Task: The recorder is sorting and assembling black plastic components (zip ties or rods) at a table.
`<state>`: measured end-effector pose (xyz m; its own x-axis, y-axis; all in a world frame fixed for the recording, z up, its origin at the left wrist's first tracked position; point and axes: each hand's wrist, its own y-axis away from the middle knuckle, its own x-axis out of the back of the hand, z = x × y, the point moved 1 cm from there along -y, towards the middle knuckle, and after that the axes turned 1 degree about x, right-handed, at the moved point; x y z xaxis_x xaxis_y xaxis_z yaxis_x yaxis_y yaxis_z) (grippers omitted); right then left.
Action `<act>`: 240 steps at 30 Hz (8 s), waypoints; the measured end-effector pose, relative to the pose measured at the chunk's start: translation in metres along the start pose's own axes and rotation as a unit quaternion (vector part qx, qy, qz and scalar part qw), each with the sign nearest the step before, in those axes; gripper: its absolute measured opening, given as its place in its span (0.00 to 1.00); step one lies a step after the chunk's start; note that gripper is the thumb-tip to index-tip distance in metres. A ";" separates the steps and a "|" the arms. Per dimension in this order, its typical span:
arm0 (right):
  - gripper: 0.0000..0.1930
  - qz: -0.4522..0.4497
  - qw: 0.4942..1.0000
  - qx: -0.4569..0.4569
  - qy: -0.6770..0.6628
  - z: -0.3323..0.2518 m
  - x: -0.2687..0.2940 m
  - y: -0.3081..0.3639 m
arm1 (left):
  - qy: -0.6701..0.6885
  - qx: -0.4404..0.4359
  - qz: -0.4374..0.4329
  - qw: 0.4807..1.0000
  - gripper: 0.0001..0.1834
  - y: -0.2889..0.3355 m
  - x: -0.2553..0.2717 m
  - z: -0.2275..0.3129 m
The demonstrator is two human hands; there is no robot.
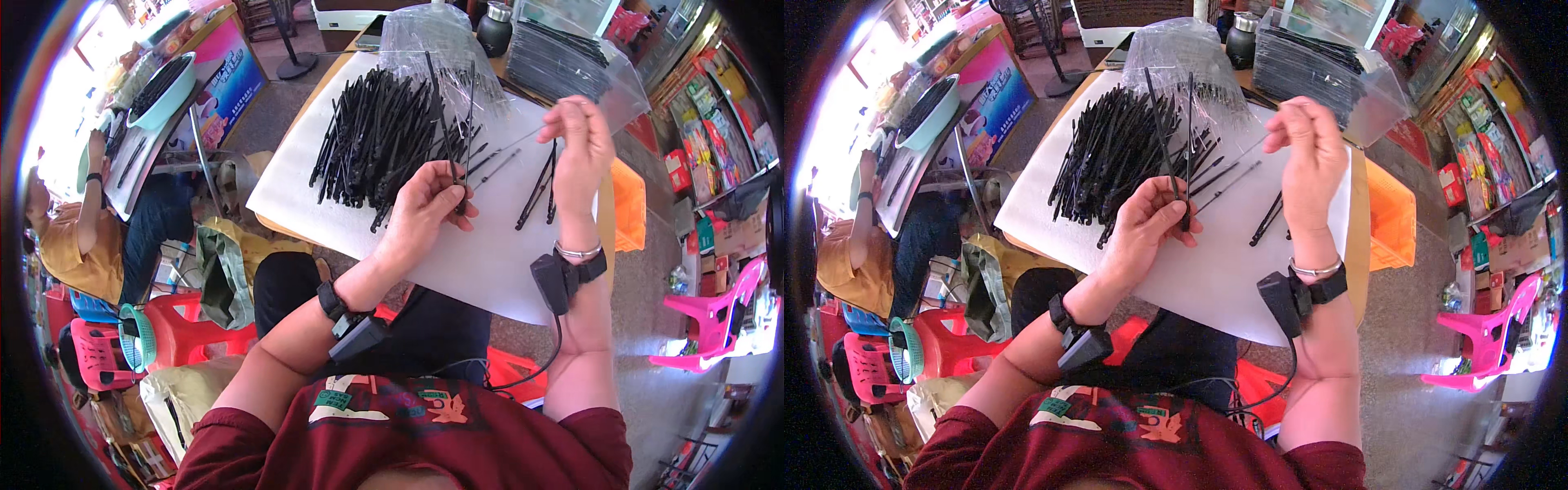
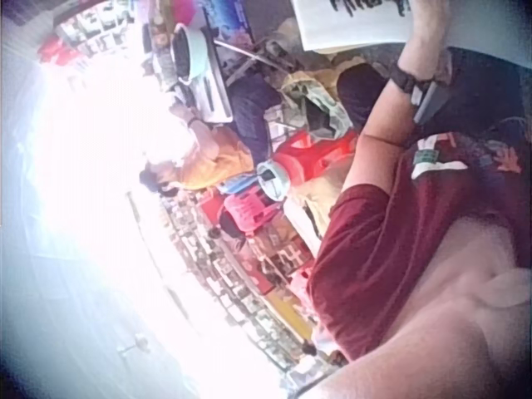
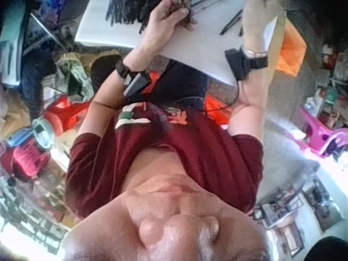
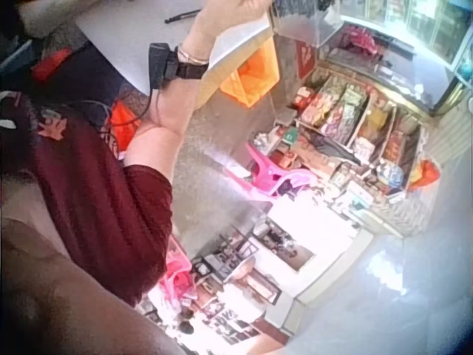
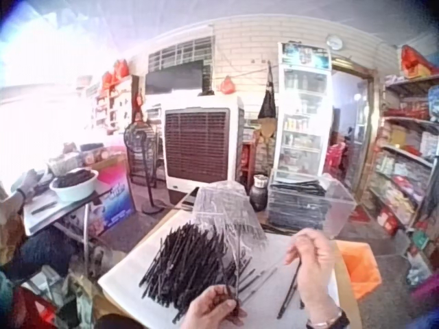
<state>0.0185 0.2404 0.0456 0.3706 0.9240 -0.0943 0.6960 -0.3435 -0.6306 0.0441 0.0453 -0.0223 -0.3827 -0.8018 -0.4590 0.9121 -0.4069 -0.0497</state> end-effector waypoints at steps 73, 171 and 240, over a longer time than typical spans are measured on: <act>0.09 -0.232 0.870 -0.426 -0.089 0.037 -0.005 0.014 | 0.015 0.020 -0.073 0.997 0.14 0.002 -0.009 0.004; 0.13 -0.279 0.884 -0.332 -0.176 0.010 0.033 -0.016 | -0.437 0.018 0.046 0.898 0.10 0.063 0.026 0.063; 0.10 -0.347 0.899 -0.250 -0.095 -0.005 -0.001 0.011 | -0.046 -0.003 0.078 0.996 0.04 -0.003 -0.011 -0.003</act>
<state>0.0290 0.2343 0.0425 -0.3385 0.9405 0.0284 0.9261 0.3384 -0.1670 0.0463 0.0564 -0.0193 -0.2476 -0.8918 -0.3788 0.9624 -0.2715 0.0100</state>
